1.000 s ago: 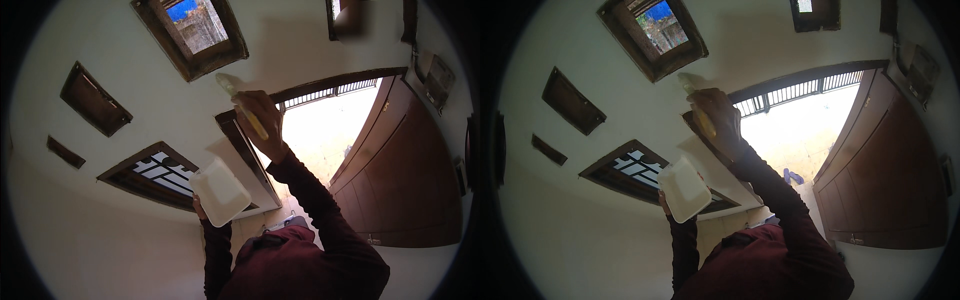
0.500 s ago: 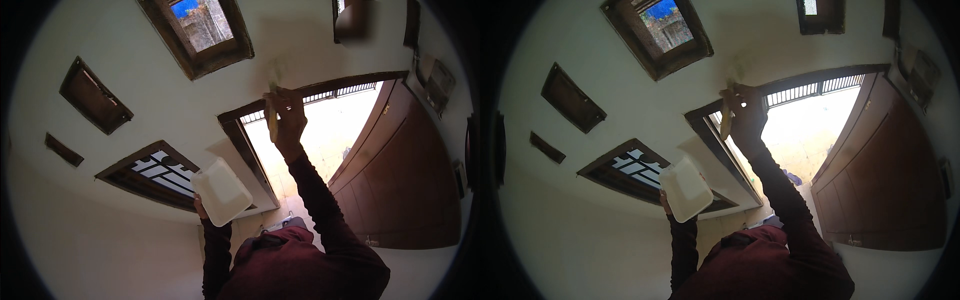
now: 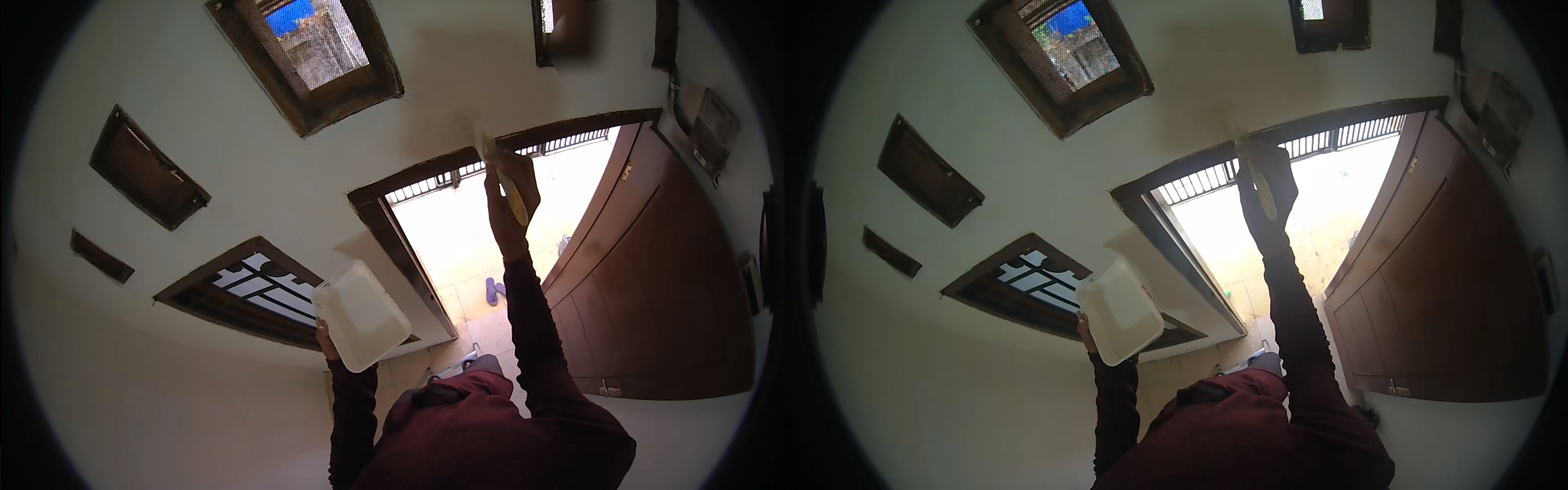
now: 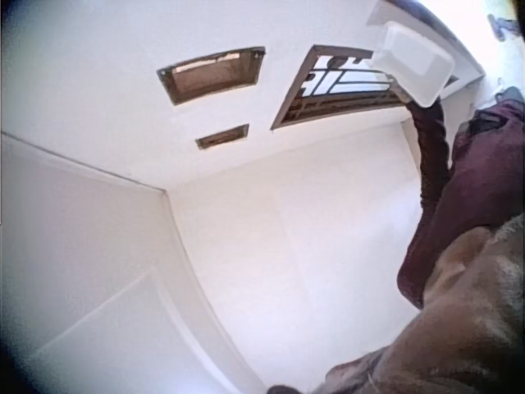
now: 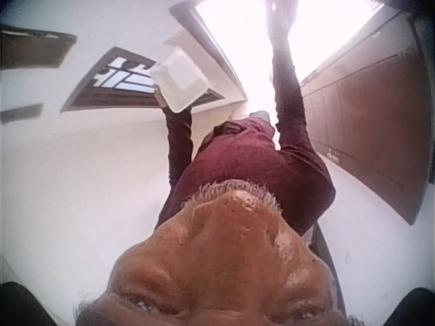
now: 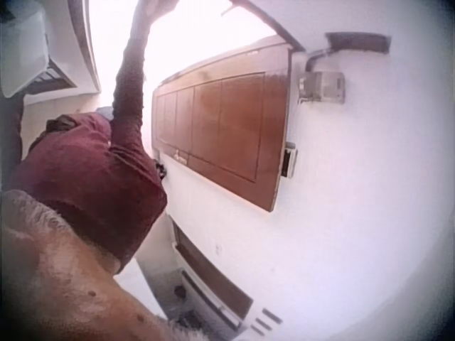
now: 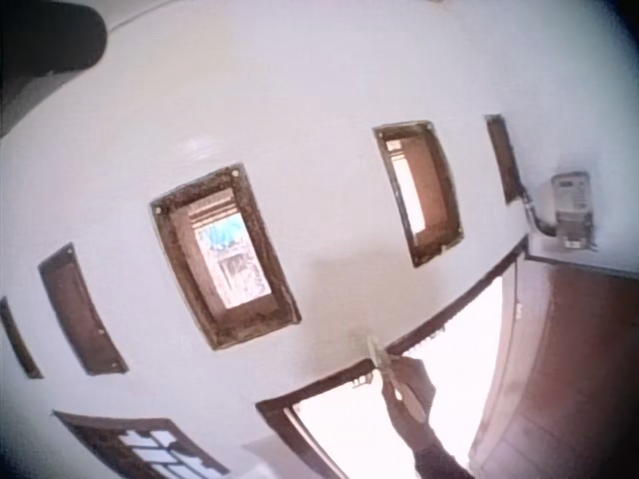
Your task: The person paints a white ceiling using a paintbrush and a white paint tray. They repeatedly dip the brush into the tray and apply paint to the ceiling surface in a room with multiple small windows.
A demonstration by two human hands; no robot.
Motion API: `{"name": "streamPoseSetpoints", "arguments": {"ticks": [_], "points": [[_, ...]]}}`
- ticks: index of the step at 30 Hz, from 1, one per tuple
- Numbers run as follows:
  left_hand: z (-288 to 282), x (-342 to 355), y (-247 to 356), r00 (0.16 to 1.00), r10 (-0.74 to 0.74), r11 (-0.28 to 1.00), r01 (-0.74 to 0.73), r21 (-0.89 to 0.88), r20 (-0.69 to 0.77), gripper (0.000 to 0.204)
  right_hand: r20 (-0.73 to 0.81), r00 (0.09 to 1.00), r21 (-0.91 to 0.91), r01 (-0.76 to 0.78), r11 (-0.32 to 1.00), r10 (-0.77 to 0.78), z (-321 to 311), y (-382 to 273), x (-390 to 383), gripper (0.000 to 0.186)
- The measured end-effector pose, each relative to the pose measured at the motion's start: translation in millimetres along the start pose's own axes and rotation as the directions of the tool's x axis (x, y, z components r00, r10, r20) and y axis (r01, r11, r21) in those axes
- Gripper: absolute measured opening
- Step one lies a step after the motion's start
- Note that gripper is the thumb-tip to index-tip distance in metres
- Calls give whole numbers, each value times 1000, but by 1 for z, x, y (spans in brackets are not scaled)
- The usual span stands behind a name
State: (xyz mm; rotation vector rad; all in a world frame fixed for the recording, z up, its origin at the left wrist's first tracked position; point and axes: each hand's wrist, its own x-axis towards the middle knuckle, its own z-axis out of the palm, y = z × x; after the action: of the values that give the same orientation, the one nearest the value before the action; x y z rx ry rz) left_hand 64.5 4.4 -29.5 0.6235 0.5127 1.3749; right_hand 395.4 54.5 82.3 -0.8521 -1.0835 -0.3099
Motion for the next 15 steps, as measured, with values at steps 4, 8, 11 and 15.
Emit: {"name": "streamPoseSetpoints", "arguments": {"ticks": [4,8,11,15], "points": [[-2,-1,-3,999,0,999,-1,36,36,91,-124,992,-167,14,986,-35,3,1,-9,23],[-4,-2,-3,1000,-15,999,13,50,27,92,97,995,-342,69,937,-38,44,-17,-36,41],[-4,-4,-2,999,13,1000,-12,25,-38,93,189,982,-210,66,975,-26,75,-37,-54,31],[4,-7,0,999,31,999,-30,24,-42,94,257,964,80,57,995,-75,82,-51,-54,33]]}}
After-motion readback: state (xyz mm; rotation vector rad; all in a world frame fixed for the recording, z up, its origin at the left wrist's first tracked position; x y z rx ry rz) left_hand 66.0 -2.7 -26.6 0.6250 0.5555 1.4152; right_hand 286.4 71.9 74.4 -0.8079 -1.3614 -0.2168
